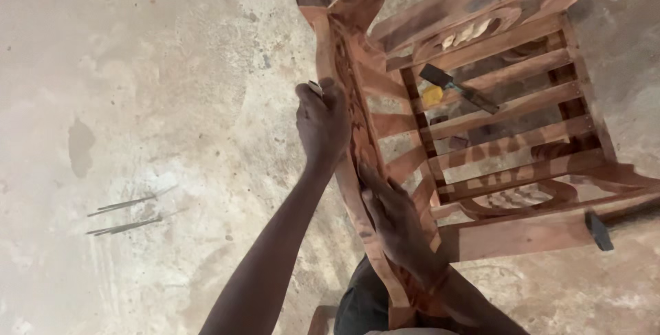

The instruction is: The person sands the carved wooden backrest of a chair with a piece of sandpaper, moving their hand across the floral patterns.

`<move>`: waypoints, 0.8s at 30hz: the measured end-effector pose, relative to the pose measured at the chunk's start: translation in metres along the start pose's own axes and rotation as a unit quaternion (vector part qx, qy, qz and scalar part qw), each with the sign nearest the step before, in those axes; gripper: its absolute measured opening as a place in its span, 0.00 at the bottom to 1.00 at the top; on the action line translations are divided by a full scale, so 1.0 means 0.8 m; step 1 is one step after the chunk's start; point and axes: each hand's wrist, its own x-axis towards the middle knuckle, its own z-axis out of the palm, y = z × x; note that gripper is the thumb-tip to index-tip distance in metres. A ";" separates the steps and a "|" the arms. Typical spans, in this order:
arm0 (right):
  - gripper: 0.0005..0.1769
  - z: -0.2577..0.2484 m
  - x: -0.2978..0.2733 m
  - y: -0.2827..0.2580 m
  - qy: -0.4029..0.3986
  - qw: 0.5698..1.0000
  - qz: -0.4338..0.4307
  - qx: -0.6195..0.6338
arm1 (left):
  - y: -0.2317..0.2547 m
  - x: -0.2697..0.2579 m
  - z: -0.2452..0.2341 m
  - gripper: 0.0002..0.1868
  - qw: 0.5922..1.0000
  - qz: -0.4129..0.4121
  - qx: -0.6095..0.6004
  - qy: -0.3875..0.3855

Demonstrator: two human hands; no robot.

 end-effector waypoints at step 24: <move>0.26 0.014 0.032 0.050 -0.043 0.995 0.042 -0.075 | -0.005 -0.001 -0.006 0.19 0.999 -0.026 0.021 -0.014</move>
